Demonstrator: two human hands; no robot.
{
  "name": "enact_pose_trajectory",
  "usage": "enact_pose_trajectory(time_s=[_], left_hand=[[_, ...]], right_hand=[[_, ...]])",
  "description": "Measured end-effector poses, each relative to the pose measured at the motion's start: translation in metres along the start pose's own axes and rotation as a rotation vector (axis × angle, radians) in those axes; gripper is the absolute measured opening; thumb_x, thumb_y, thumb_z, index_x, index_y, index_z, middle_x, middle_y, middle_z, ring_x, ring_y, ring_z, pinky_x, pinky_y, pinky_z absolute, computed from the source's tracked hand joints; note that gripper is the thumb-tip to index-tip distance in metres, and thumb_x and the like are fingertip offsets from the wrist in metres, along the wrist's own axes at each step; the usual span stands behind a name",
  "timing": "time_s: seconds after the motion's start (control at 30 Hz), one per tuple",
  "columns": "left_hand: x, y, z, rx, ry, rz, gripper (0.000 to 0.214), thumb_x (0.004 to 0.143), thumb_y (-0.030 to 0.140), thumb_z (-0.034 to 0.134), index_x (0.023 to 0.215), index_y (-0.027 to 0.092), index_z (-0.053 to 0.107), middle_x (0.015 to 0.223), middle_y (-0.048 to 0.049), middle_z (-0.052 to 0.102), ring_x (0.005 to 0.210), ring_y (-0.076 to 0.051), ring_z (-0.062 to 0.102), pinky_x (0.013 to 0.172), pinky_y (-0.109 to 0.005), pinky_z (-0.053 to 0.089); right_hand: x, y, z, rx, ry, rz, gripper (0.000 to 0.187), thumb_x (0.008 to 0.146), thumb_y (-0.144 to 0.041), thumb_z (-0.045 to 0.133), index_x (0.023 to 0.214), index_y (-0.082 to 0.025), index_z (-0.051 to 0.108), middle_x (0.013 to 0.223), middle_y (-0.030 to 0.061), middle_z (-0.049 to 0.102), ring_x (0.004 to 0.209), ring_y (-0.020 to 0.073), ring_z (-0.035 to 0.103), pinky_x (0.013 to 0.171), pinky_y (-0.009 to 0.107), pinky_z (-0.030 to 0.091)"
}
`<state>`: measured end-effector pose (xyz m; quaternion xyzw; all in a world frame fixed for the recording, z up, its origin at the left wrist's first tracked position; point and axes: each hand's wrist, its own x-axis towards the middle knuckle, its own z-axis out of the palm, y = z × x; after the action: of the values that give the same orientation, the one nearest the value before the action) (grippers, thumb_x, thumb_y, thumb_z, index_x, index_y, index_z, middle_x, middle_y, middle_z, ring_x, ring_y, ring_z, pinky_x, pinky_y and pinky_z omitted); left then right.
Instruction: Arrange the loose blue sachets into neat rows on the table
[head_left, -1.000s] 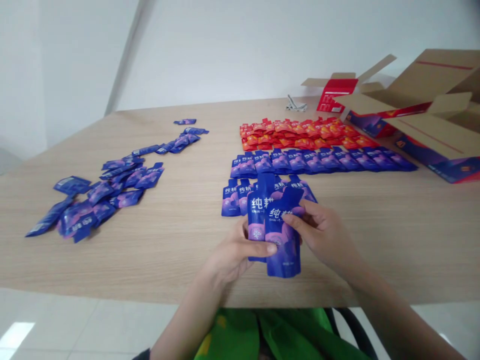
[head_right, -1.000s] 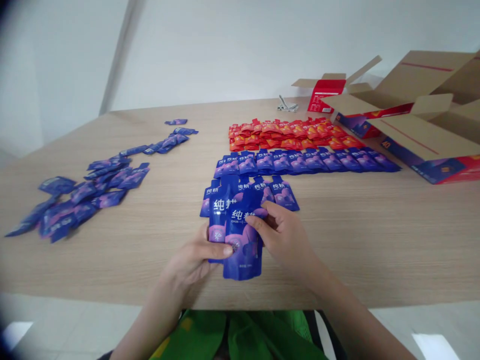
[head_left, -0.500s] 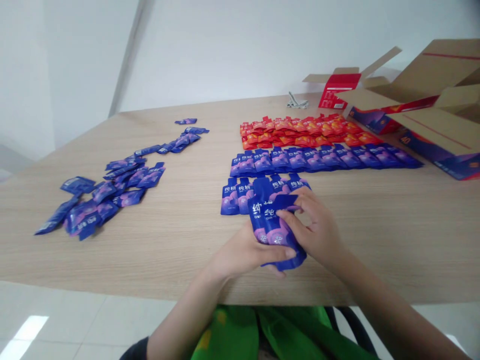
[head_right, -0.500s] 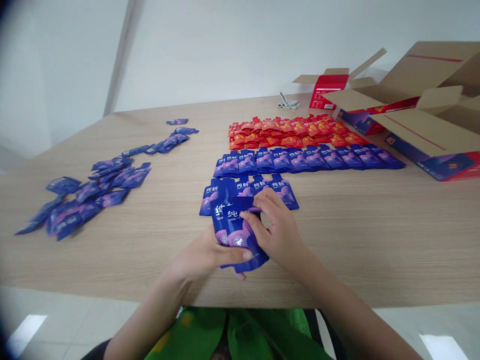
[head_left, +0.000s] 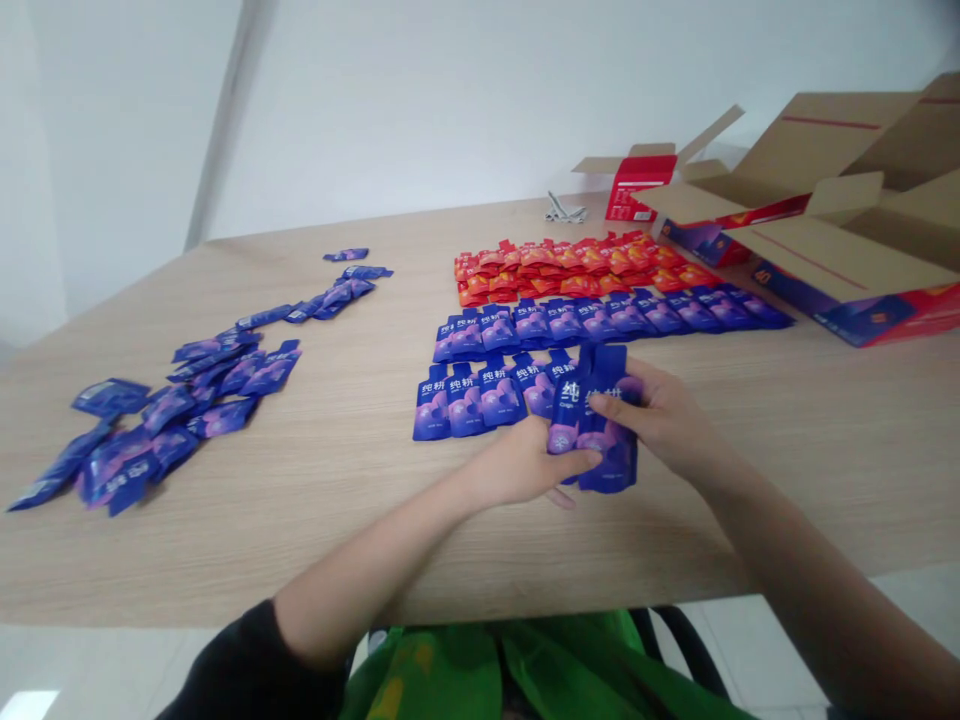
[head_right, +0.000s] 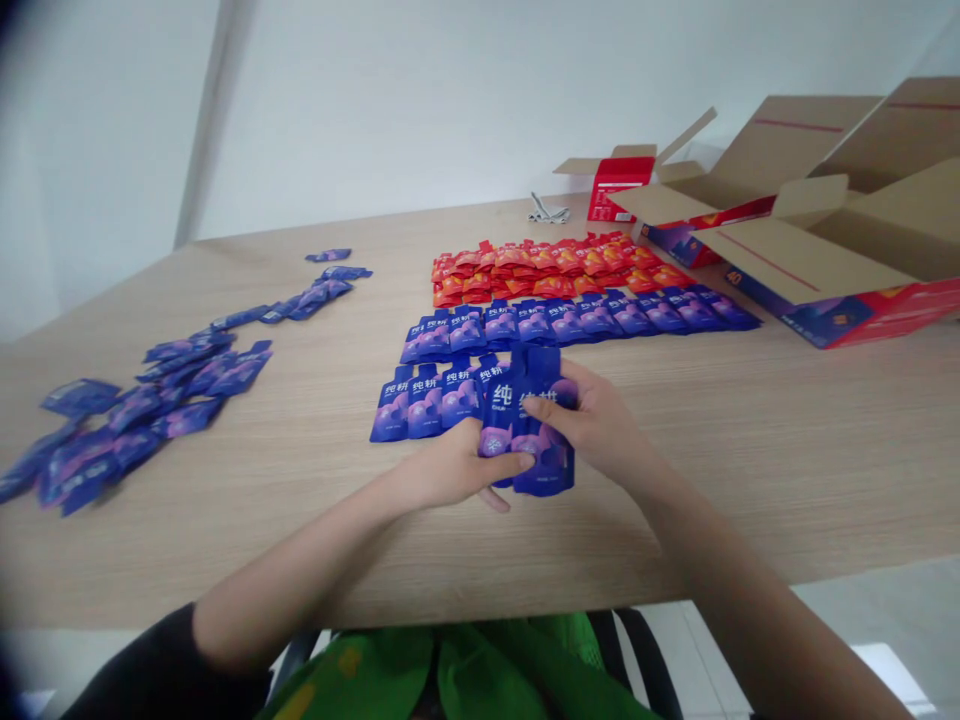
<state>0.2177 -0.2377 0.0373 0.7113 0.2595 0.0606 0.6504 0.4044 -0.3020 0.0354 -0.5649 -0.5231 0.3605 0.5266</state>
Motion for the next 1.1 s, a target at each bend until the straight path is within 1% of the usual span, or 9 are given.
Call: enact_pose_trajectory(time_s=[0.1,0.2,0.3,0.53,0.73,0.83,0.9,0.97,1.1], left_hand=[[0.019,0.000,-0.007,0.528,0.208,0.114,0.038,0.093,0.047,0.050,0.095,0.015,0.069,0.089,-0.0106,0.071,0.087,-0.026,0.069,0.079,-0.041,0.056],[0.038,-0.012,-0.018,0.922,0.402,0.323,0.034,0.095,0.035,0.048,0.117,0.015,0.064,0.129,-0.0140,0.061,0.121,-0.029,0.055,0.105,-0.045,0.042],[0.056,-0.033,-0.024,1.143,0.386,0.417,0.043,0.096,0.028,0.046,0.136,0.015,0.052,0.148,-0.0149,0.043,0.138,-0.032,0.037,0.113,-0.049,0.031],[0.068,-0.067,-0.016,1.299,0.298,0.409,0.045,0.098,0.033,0.042,0.142,0.026,0.047,0.150,-0.0108,0.042,0.137,-0.035,0.036,0.110,-0.056,0.031],[0.072,-0.068,-0.009,1.292,0.340,0.395,0.047,0.097,0.032,0.042,0.143,0.021,0.046,0.152,-0.0097,0.041,0.136,-0.035,0.036,0.109,-0.057,0.031],[0.073,-0.069,-0.008,1.290,0.346,0.399,0.046,0.097,0.031,0.041,0.142,0.021,0.047,0.151,-0.0092,0.042,0.135,-0.035,0.037,0.109,-0.058,0.031],[0.073,-0.070,-0.008,1.288,0.356,0.398,0.046,0.096,0.031,0.042,0.141,0.023,0.048,0.150,-0.0091,0.044,0.135,-0.035,0.037,0.109,-0.057,0.031],[0.073,-0.071,-0.008,1.289,0.363,0.396,0.046,0.096,0.030,0.044,0.141,0.025,0.047,0.149,-0.0090,0.045,0.135,-0.035,0.037,0.109,-0.057,0.031],[0.074,-0.071,-0.007,1.293,0.372,0.403,0.045,0.096,0.030,0.044,0.140,0.026,0.048,0.151,-0.0083,0.042,0.134,-0.035,0.038,0.108,-0.057,0.032]], right_hand=[[0.026,0.021,-0.039,-0.073,0.134,0.005,0.042,0.075,-0.049,0.075,0.105,-0.021,0.065,0.089,0.0019,0.068,0.082,0.0220,0.064,0.074,0.035,0.054],[0.060,0.049,-0.074,-0.225,0.189,0.019,0.046,0.071,-0.053,0.077,0.098,-0.019,0.066,0.092,0.0044,0.069,0.086,0.0237,0.064,0.079,0.039,0.054],[0.085,0.074,-0.088,-0.380,0.164,0.040,0.050,0.069,-0.058,0.076,0.096,-0.017,0.066,0.095,0.0081,0.068,0.090,0.0259,0.064,0.083,0.042,0.052],[0.099,0.103,-0.085,-0.490,0.067,0.035,0.039,0.072,-0.051,0.072,0.092,-0.018,0.067,0.089,0.0064,0.068,0.083,0.0251,0.065,0.081,0.044,0.054],[0.085,0.123,-0.077,-0.620,0.252,-0.034,0.060,0.079,-0.044,0.063,0.130,-0.015,0.051,0.116,0.0159,0.061,0.102,0.0292,0.061,0.095,0.051,0.048],[0.073,0.123,-0.061,-0.693,0.265,-0.096,0.060,0.086,-0.046,0.054,0.136,-0.015,0.047,0.133,0.0192,0.049,0.120,0.0323,0.051,0.105,0.053,0.041],[0.067,0.118,-0.050,-0.815,0.223,-0.129,0.061,0.088,-0.049,0.052,0.140,-0.016,0.045,0.144,0.0194,0.039,0.132,0.0357,0.039,0.109,0.057,0.034],[0.064,0.115,-0.041,-0.945,0.105,-0.147,0.060,0.092,-0.049,0.045,0.145,-0.019,0.040,0.151,0.0166,0.033,0.138,0.0356,0.032,0.110,0.058,0.032],[0.062,0.116,-0.034,-1.039,-0.118,-0.160,0.051,0.099,-0.040,0.030,0.146,-0.023,0.040,0.152,0.0093,0.037,0.140,0.0301,0.032,0.113,0.054,0.030]])
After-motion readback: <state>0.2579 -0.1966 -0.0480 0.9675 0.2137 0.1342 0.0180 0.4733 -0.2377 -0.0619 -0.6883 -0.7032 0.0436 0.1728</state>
